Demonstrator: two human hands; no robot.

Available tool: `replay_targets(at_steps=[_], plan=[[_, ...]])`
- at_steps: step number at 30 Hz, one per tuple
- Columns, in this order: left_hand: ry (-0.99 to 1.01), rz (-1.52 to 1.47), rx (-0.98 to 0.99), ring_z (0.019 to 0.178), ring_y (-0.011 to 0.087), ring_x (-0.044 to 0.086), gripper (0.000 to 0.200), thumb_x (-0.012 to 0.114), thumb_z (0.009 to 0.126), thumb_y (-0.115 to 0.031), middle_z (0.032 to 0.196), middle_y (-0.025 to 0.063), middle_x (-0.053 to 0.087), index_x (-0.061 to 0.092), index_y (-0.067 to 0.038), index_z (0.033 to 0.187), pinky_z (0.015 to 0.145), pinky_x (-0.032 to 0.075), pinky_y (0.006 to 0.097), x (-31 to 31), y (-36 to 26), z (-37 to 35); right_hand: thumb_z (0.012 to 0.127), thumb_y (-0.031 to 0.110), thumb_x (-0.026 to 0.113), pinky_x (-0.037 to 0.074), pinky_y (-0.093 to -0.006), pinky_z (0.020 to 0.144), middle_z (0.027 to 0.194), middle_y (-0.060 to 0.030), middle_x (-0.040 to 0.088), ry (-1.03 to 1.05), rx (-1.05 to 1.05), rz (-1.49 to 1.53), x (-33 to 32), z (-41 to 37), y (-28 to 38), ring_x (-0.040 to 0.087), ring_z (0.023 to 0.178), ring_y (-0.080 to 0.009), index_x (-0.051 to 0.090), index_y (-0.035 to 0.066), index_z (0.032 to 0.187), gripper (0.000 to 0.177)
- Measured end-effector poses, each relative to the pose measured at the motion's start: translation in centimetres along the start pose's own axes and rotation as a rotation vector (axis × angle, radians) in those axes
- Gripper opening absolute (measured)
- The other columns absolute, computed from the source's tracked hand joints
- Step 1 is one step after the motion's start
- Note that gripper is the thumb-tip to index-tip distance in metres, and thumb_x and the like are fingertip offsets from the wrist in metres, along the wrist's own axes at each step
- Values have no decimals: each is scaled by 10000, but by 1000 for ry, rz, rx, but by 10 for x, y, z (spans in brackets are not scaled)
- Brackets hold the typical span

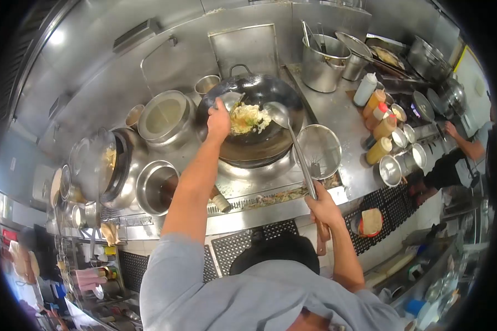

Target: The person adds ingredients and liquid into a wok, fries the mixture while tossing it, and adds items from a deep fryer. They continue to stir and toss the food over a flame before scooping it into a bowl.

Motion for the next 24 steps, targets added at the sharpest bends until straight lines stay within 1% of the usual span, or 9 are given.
replay_targets(at_steps=[1, 4, 5, 8, 13, 16, 20, 22, 24], plan=[[5, 26, -12, 945, 485, 590, 615, 482, 878, -83, 1146, 341, 472, 192, -12, 1415, 818, 499, 498, 1, -7, 5, 846, 169, 568, 488, -360, 510, 697, -165, 599, 15, 42, -157, -16, 0, 5, 595, 512, -238, 317, 21, 1419, 643], [-63, 83, -68, 902, 453, 618, 586, 455, 901, -87, 1153, 390, 434, 186, -36, 1419, 784, 533, 450, 8, -10, 23, 837, 180, 565, 508, -415, 681, 811, -250, 637, -94, -439, -475, -52, 9, -7, 663, 720, -365, 318, 38, 1423, 652], [-78, 96, -84, 895, 454, 620, 587, 458, 899, -87, 1155, 384, 437, 188, -35, 1418, 783, 533, 452, 5, -11, 26, 839, 192, 559, 473, -446, 808, 913, -305, 630, 17, -195, -398, -58, -1, 15, 626, 916, -447, 314, 56, 1430, 654], [-86, 117, -87, 886, 458, 624, 588, 460, 898, -88, 1159, 366, 445, 194, -34, 1418, 782, 534, 456, -11, -29, 22, 844, 198, 550, 469, -451, 805, 924, -307, 628, 125, -82, -341, -71, -2, 24, 624, 914, -450, 303, 58, 1437, 658], [15, 215, 22, 905, 469, 618, 581, 439, 911, -102, 1207, 333, 429, 194, -53, 1436, 789, 527, 475, 25, -40, -4, 850, 183, 540, 463, -460, 818, 943, -320, 619, 59, -252, -408, -84, 6, 20, 604, 932, -470, 283, 62, 1446, 660], [-61, 134, -84, 906, 475, 614, 581, 428, 919, -113, 1244, 325, 396, 192, -73, 1448, 796, 518, 495, 44, -28, -3, 855, 177, 538, 459, -471, 823, 968, -329, 612, 49, -275, -423, -92, 4, 29, 589, 950, -484, 268, 61, 1452, 665], [-160, 77, -84, 944, 494, 591, 630, 483, 895, -76, 1280, 326, 368, 168, -61, 1440, 835, 507, 504, -21, -44, 11, 858, 165, 537, 451, -487, 824, 967, -340, 607, 76, -229, -509, -109, -7, 41, 582, 947, -494, 236, 70, 1465, 684], [-431, 66, 7, 941, 504, 585, 629, 495, 872, -37, 1268, 339, 377, 184, -36, 1418, 831, 505, 513, -55, -44, 25, 860, 152, 536, 451, -498, 806, 944, -336, 611, 73, -294, -542, -118, -18, 53, 588, 913, -495, 224, 80, 1470, 689], [-496, -124, -115, 965, 524, 558, 627, 483, 850, -33, 1262, 341, 396, 191, -15, 1405, 835, 484, 535, -114, -59, 17, 860, 139, 534, 450, -507, 786, 921, -329, 616, 80, -326, -582, -126, -28, 64, 592, 879, -495, 210, 90, 1476, 697]])
Point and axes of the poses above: each hand's wrist, its own z-axis towards the middle knuckle, its own x-axis out of the palm, y = z × x, the point moved 5 cm from there along z, towards the middle knuckle
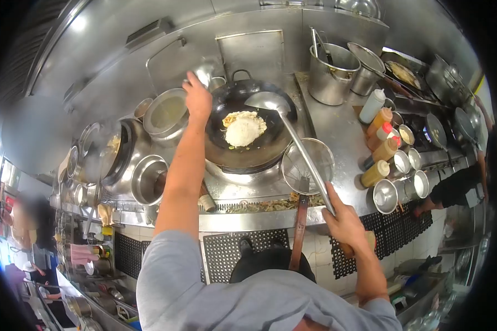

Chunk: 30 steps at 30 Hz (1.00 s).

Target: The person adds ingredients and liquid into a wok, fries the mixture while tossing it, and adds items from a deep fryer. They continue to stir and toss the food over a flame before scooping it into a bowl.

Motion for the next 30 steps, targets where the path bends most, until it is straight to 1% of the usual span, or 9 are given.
replay_targets(at_steps=[4, 6, 9, 12, 13, 18, 24, 27, 30], plan=[[-95, 103, 387, 947, 492, 585, 648, 483, 816, 11, 1285, 329, 382, 244, -43, 1416, 786, 514, 513, -10, -12, -49, 866, 112, 502, 459, -516, 744, 890, -304, 628, 63, -15, -159, 0, 11, 4, 610, 814, -475, 212, 92, 1476, 675], [451, 201, 233, 959, 488, 583, 684, 508, 803, -3, 1284, 306, 410, 246, -77, 1430, 798, 515, 511, 19, -4, -83, 867, 96, 475, 467, -514, 749, 900, -300, 630, 141, -19, -291, 32, 52, -10, 616, 820, -464, 220, 93, 1473, 658], [176, 18, -62, 1016, 494, 553, 671, 505, 810, -44, 1289, 299, 418, 228, -55, 1421, 871, 486, 514, -13, 46, -91, 858, 64, 436, 484, -507, 762, 927, -310, 627, 261, -86, -481, 71, 133, -32, 624, 846, -446, 204, 104, 1479, 664], [-244, -47, 126, 1175, 417, 490, 762, 578, 762, -29, 1341, 321, 384, 217, 8, 1431, 967, 428, 451, -88, 114, -126, 858, 74, 446, 487, -509, 755, 934, -309, 628, 182, -137, -431, 39, 127, 10, 631, 826, -440, 167, 122, 1492, 694], [8, -484, -486, 1140, 373, 525, 728, 550, 792, -15, 1350, 296, 387, 206, 8, 1434, 868, 510, 418, -125, 123, -152, 861, 81, 449, 487, -511, 748, 935, -305, 630, 143, -161, -409, 30, 118, 23, 635, 810, -437, 158, 130, 1496, 700], [-448, -1047, -735, 1141, 295, 497, 717, 534, 796, -23, 1369, 151, 372, 221, -93, 1437, 771, 549, 394, -245, 207, -304, 881, 134, 458, 483, -528, 726, 922, -288, 636, 101, -190, -427, 74, 137, 2, 629, 711, -445, 165, 181, 1501, 687], [-911, -889, -1232, 833, 264, 637, 450, 524, 820, -69, 1067, 127, 622, 460, -24, 1264, 672, 550, 357, -354, 317, -539, 879, 187, 529, 501, -434, 630, 871, -256, 647, 82, -155, -252, 81, 150, 22, 626, 627, -350, 265, 226, 1481, 659], [-1322, -731, -1319, 804, 258, 632, 344, 562, 836, -112, 1031, 135, 617, 533, -4, 1161, 605, 554, 366, -414, 343, -664, 913, 152, 472, 473, -479, 783, 1072, -250, 638, -27, -15, -203, 99, 89, 56, 632, 908, -414, 253, 268, 1482, 620], [-1658, -457, -1451, 695, 265, 617, 585, 612, 825, -142, 1002, 180, 570, 209, -29, 1234, 475, 498, 344, -467, 331, -746, 827, 78, 488, 472, -454, 797, 1130, -236, 620, -47, -619, -448, 139, 187, -76, 631, 881, -376, 245, 228, 1492, 724]])
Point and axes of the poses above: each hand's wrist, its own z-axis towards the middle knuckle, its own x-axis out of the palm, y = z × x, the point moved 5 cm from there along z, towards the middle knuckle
